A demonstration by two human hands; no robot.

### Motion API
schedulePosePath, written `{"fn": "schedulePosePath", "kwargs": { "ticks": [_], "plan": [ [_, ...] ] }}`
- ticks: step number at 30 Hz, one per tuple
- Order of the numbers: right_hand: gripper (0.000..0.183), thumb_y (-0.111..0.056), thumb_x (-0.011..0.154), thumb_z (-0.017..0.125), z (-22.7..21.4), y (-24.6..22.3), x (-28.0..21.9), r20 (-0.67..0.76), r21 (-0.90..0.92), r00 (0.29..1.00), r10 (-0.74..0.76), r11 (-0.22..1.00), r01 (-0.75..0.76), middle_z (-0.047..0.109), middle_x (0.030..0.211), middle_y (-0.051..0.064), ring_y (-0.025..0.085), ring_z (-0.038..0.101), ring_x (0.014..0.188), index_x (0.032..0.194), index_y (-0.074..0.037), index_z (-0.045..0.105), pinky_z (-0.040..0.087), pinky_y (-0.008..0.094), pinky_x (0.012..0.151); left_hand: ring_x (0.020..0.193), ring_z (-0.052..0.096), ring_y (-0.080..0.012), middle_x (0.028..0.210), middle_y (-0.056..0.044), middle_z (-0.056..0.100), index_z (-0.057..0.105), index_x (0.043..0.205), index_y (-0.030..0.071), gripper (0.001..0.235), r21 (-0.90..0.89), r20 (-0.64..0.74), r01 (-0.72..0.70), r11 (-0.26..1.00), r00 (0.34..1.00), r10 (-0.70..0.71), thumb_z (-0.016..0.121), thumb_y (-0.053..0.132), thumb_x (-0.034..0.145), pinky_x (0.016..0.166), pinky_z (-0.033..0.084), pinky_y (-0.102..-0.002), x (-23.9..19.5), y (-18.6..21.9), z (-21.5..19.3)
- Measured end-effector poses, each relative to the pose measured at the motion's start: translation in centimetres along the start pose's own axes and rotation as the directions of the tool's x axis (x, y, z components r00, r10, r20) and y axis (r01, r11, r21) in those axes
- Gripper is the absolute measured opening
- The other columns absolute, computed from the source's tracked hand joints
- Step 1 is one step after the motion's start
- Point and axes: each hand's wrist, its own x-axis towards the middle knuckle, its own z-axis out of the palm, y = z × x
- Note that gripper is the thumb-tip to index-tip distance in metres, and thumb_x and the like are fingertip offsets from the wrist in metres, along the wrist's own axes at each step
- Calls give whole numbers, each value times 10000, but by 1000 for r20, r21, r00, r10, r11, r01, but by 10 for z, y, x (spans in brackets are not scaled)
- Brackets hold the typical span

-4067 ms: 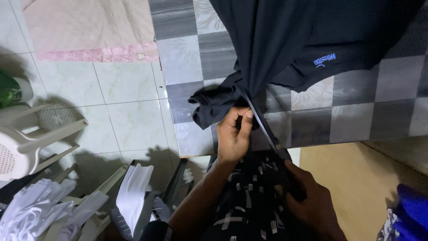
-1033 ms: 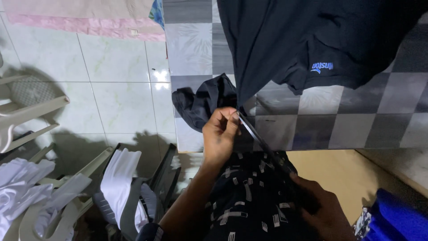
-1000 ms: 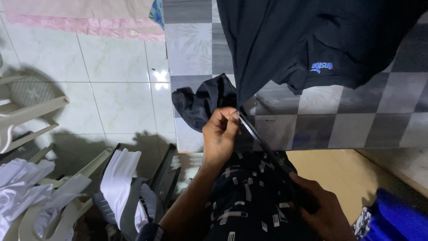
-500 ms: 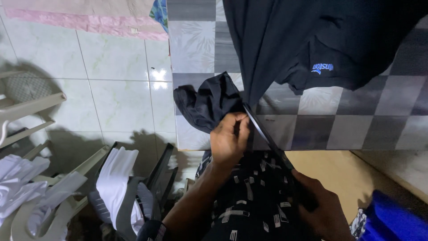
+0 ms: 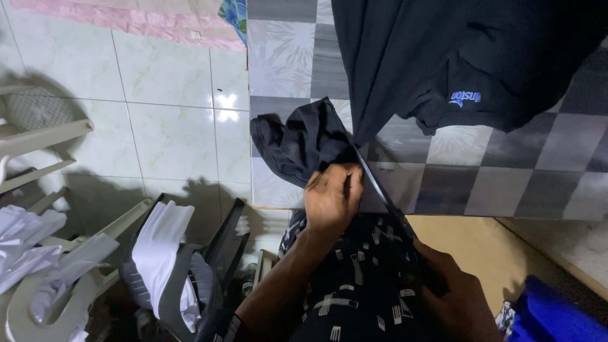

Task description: Cutting a black t-shirt with scissors on a checkered work table

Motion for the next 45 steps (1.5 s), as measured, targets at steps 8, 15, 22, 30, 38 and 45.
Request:
{"fn": "schedulePosePath", "kwargs": {
  "ticks": [8,15,22,30,38,45],
  "plan": [
    [651,-109,716,830,0,11,-7,17,385,999,-42,923,32,743,1393,40,173,695,1298,1345,-143,666,506,359,1120,682,602,-304,823,-83,632,607,933,50,99,32,-95,-37,999,995,40,630,118,1002,654,458,-423,-7,-8,-3],
    [678,-128,713,794,1,-8,-16,-4,413,1000,5,911,-3,748,1383,48,171,693,1306,1377,-138,660,528,354,1090,683,600,-293,796,-78,626,620,901,80,90,57,-101,-41,998,994,46,677,105,966,669,449,-415,-13,-12,0],
    [700,-211,721,817,3,-4,-8,-53,227,993,-107,967,116,726,1390,-3,136,677,1307,1400,-206,644,507,320,1087,613,522,-254,691,-53,507,595,851,89,155,162,-93,-125,979,986,141,676,126,977,599,399,-392,-9,-8,-1],
    [753,-146,696,834,4,-21,-10,-55,206,995,-85,974,95,722,1384,16,137,687,1280,1418,-217,634,517,301,1079,606,514,-237,683,-42,482,554,816,111,208,195,-80,-135,971,985,153,647,140,1000,587,385,-382,-12,-7,4],
    [630,-140,749,821,7,7,5,-8,282,999,-54,958,54,757,1370,7,176,776,1148,1354,-174,651,595,334,946,602,540,-246,678,-29,519,559,820,126,174,168,-119,-97,981,986,118,662,96,957,606,408,-381,-16,-8,9],
    [495,-76,899,718,-39,-21,8,-210,310,954,212,940,-141,752,874,152,219,551,525,1391,-128,708,420,350,386,812,662,-362,954,-127,658,681,1124,107,281,124,121,46,991,991,-61,596,350,1011,732,513,-469,9,10,-50]
  ]
}}
